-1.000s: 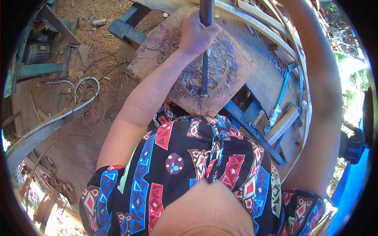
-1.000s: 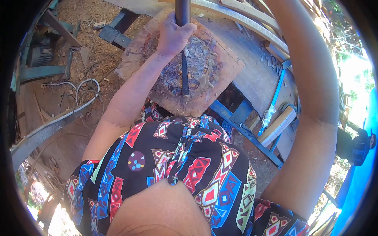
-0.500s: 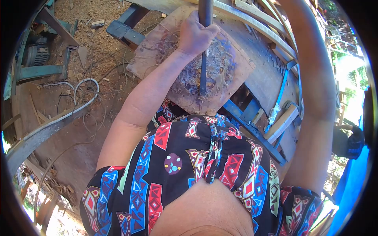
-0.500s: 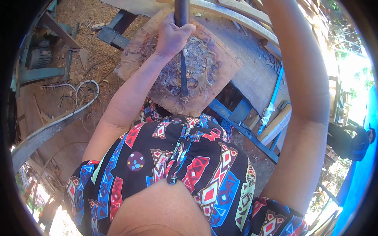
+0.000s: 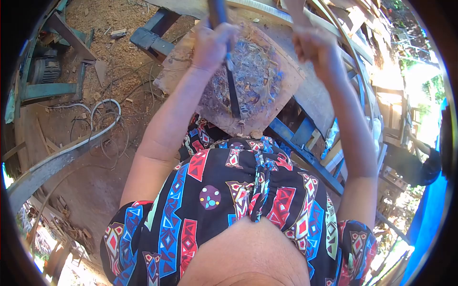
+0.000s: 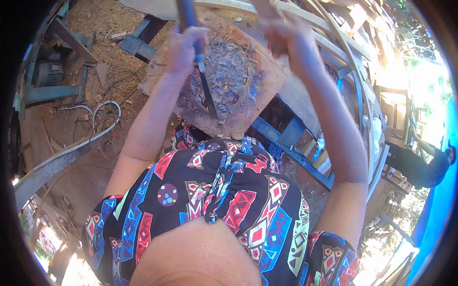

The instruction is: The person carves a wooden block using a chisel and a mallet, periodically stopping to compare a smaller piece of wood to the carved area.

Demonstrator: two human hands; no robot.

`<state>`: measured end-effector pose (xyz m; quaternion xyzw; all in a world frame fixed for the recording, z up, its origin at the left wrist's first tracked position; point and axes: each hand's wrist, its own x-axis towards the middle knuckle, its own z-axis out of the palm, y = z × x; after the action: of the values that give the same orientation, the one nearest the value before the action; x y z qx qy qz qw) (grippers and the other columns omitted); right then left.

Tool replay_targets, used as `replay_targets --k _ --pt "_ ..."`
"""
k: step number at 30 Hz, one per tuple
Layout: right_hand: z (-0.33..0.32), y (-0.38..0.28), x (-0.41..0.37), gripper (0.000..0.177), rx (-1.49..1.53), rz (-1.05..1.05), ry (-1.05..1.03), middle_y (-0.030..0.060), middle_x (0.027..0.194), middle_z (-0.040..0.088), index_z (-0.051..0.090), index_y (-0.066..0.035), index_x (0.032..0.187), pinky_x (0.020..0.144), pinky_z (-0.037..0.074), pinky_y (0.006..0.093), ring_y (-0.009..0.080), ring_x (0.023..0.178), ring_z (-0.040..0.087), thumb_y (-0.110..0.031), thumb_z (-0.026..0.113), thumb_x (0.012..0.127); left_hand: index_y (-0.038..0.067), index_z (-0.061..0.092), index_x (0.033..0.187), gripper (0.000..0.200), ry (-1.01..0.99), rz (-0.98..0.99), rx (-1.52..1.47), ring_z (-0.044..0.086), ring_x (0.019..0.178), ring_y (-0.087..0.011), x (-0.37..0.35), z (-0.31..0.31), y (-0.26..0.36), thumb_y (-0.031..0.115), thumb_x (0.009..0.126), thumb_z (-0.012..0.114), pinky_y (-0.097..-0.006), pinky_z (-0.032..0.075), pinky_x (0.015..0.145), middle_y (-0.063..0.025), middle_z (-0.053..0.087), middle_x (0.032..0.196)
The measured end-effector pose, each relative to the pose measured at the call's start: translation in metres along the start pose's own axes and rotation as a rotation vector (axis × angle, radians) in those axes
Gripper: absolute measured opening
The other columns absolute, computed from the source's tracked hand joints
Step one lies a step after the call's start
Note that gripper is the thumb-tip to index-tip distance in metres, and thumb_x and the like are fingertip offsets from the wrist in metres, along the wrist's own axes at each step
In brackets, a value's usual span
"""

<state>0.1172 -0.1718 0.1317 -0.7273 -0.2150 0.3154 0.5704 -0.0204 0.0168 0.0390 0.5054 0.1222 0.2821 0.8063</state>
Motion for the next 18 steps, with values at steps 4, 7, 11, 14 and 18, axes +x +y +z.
replay_targets --k 4,7,11,14,18 --pt "0.021 0.045 -0.048 0.049 0.070 0.144 0.106 0.0001 0.067 0.057 0.062 0.002 0.117 0.048 0.038 0.0223 0.0073 0.053 0.052 -0.019 0.076 0.075 0.003 0.056 0.089 0.015 0.243 -0.001 0.012 0.054 0.050 -0.0100 0.010 -0.014 0.018 0.008 0.080 0.067 -0.0236 0.045 0.042 -0.0034 0.057 0.065" --pt "0.030 0.065 -0.059 0.062 0.070 0.182 0.098 0.0029 0.078 0.062 0.053 0.000 0.132 0.056 0.045 0.0256 0.0107 0.061 0.058 -0.020 0.075 0.078 0.002 0.056 0.087 0.017 0.251 0.197 0.093 0.054 0.050 -0.0098 0.014 -0.005 0.013 0.005 0.077 0.069 -0.0238 0.045 0.045 -0.0034 0.058 0.066" --pt "0.032 0.075 -0.062 0.063 0.118 0.104 0.059 0.0027 0.089 0.064 0.053 0.000 0.132 0.066 0.046 0.0240 0.0096 0.071 0.059 -0.019 0.075 0.076 0.003 0.056 0.084 0.017 0.245 0.176 0.074 0.052 0.055 -0.0055 0.014 0.000 -0.002 0.002 0.074 0.071 -0.0222 0.043 0.049 0.0010 0.057 0.068" --pt "0.027 0.085 -0.059 0.063 0.026 0.028 -0.023 0.0033 0.100 0.063 0.053 0.000 0.132 0.072 0.045 0.0232 0.0096 0.080 0.058 -0.017 0.074 0.075 0.003 0.056 0.085 0.017 0.226 0.163 0.112 0.053 0.052 -0.0083 0.014 -0.001 -0.012 0.001 0.076 0.070 -0.0228 0.044 0.047 -0.0018 0.057 0.066" --pt "0.029 0.083 -0.062 0.061 0.043 0.019 -0.007 0.0036 0.104 0.061 0.054 0.000 0.131 0.077 0.045 0.0235 0.0095 0.085 0.056 -0.015 0.073 0.075 0.004 0.055 0.085 0.018 0.201 0.144 0.125 0.053 0.054 -0.0075 0.009 0.001 -0.005 0.002 0.076 0.070 -0.0224 0.044 0.048 -0.0008 0.056 0.067"
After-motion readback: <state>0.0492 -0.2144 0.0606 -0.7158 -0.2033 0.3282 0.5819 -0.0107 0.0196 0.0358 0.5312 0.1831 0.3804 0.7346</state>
